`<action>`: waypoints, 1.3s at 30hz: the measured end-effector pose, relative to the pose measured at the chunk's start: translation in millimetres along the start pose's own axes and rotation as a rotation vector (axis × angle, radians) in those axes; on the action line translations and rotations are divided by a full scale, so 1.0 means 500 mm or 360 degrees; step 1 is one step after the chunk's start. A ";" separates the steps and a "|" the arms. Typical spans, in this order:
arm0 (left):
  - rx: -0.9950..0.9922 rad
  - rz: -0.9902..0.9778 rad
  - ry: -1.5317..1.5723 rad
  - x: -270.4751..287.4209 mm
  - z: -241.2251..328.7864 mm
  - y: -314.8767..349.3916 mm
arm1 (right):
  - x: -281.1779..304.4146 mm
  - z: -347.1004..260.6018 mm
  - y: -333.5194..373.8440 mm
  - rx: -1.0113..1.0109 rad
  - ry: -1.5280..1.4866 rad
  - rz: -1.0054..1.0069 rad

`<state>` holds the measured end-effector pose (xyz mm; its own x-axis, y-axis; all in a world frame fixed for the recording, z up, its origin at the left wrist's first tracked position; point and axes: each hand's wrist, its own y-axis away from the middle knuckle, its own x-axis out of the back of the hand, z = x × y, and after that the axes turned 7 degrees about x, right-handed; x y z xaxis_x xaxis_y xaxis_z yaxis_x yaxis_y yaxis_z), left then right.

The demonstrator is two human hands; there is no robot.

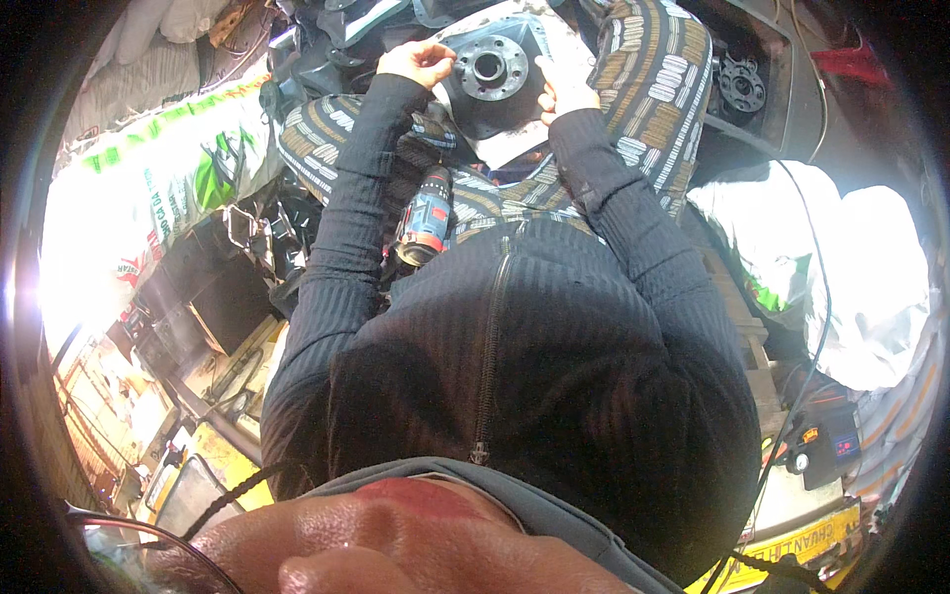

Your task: The person uses a cordless drill to bore holes into several black plastic parts placed on a cushioned surface. They repeatedly pick up a part, drill into it, and set it aside, handling each item one at a time.

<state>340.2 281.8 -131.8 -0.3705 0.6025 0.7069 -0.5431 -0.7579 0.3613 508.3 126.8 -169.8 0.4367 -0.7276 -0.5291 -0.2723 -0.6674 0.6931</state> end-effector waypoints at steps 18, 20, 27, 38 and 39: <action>0.0262 -0.0089 0.0863 -0.017 -0.044 -0.014 | -0.027 0.037 -0.038 0.0201 0.0390 -0.0097; 0.0461 -0.0233 0.1233 -0.014 -0.057 -0.016 | -0.030 0.037 -0.035 0.0195 0.0326 -0.0157; 0.0803 -0.0539 0.1769 -0.039 -0.099 -0.039 | -0.036 0.050 -0.040 0.0294 0.0385 -0.0122; 0.0740 -0.0602 0.1878 -0.060 -0.129 -0.057 | -0.031 0.050 -0.040 0.0265 0.0394 -0.0158; 0.0761 -0.0574 0.1865 -0.063 -0.132 -0.059 | -0.031 0.051 -0.039 0.0249 0.0376 -0.0126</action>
<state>318.0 301.7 -204.8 -0.8227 0.4631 -0.3298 -0.5196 -0.3770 0.7668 485.2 147.2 -187.6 0.6444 -0.6273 -0.4374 -0.3500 -0.7505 0.5606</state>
